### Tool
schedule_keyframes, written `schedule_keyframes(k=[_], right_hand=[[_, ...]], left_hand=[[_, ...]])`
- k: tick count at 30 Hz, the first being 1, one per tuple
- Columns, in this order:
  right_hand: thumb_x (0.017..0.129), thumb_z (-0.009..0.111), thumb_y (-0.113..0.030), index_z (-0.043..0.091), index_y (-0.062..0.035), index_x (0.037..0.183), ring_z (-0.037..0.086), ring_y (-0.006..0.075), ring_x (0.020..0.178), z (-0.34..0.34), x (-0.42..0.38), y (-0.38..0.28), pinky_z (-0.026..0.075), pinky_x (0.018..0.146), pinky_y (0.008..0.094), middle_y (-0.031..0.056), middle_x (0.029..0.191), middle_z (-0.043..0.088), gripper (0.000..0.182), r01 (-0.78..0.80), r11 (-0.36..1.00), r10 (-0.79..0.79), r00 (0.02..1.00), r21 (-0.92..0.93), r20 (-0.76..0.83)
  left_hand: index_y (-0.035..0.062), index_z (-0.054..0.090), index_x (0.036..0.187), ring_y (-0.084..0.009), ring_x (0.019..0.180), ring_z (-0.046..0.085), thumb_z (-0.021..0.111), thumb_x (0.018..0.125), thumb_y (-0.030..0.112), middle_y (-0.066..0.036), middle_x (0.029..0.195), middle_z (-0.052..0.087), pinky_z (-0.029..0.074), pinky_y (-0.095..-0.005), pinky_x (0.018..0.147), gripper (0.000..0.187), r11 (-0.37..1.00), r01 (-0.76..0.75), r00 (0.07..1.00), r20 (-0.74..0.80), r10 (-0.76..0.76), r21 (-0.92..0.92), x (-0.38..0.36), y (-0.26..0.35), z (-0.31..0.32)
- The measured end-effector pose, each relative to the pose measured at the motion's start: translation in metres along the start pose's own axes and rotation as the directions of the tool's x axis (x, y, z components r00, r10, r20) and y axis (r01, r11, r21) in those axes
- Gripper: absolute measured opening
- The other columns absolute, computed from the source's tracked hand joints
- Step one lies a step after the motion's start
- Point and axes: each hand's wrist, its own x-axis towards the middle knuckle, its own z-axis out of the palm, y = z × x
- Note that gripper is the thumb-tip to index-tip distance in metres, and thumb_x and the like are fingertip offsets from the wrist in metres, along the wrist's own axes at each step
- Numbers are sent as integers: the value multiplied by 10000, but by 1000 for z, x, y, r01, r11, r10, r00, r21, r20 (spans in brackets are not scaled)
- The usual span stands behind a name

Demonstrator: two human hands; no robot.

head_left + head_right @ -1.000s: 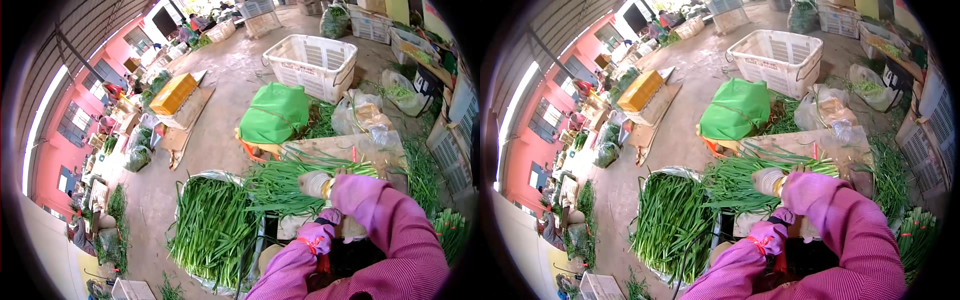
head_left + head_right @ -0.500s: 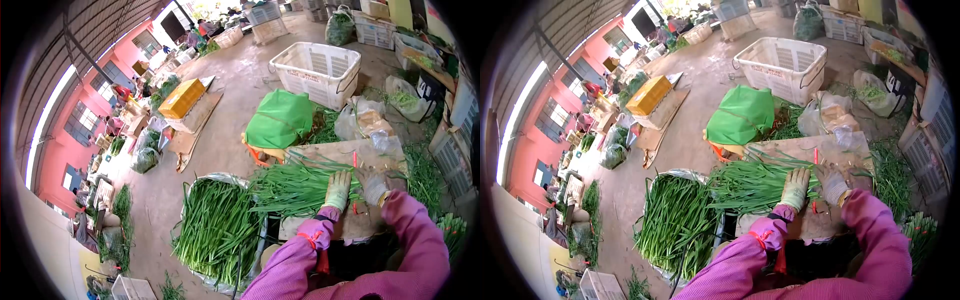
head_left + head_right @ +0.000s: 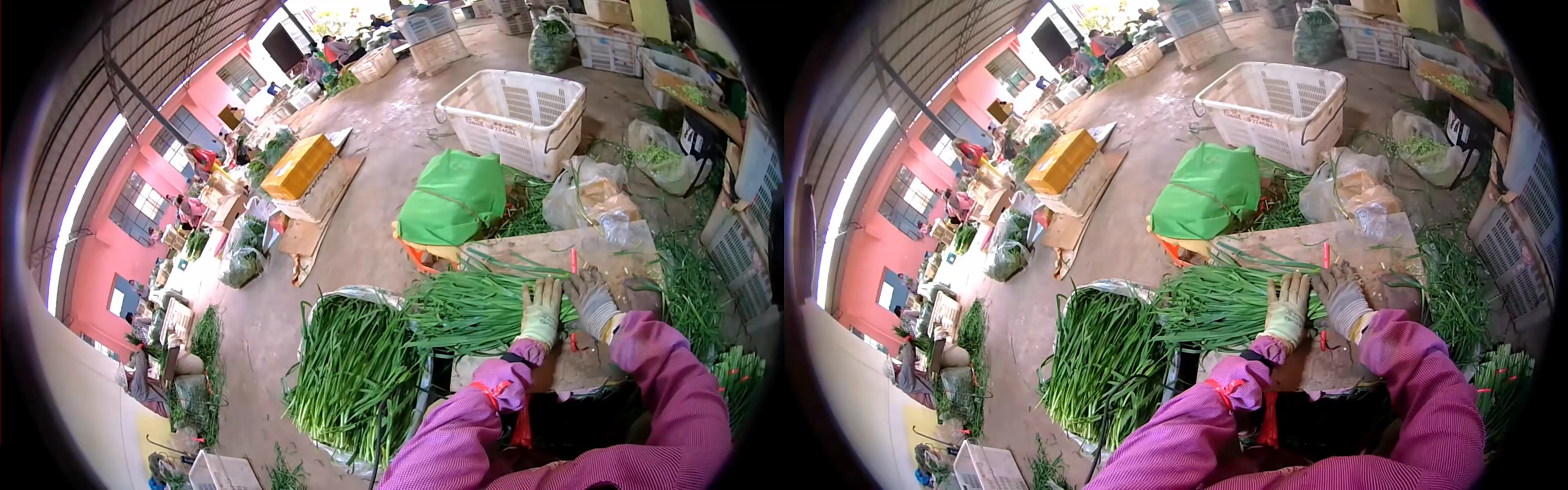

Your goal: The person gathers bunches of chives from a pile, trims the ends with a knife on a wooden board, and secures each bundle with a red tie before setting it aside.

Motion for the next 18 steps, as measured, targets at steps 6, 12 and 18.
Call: schedule_keyframes(k=[6,12,18], right_hand=[[978,408,-416,196,-94,1544,206,368,1465,-36,-14,3,54,1173,592,144,1588,244,684,24,1000,-22,998,-20,59],[946,444,-527,174,-120,1552,192,350,1473,-30,-17,-2,39,1168,608,120,1598,227,778,56,997,-53,996,-50,72],[908,496,-578,181,-130,1551,198,347,1472,-20,-11,-1,30,1170,603,116,1595,234,845,54,996,-52,998,-71,35]], left_hand=[[41,220,1508,-308,1454,221,728,730,444,-143,1573,240,134,-560,1167,1013,998,-26,998,-52,29,57,0,-6,12],[45,210,1515,-300,1449,233,664,764,409,-132,1578,235,137,-549,1167,949,999,-14,994,112,19,-42,-5,-2,-10],[10,91,1532,-340,1480,140,779,583,638,-165,1602,148,102,-565,1166,1330,993,-3,948,316,40,-117,0,-8,-51]])
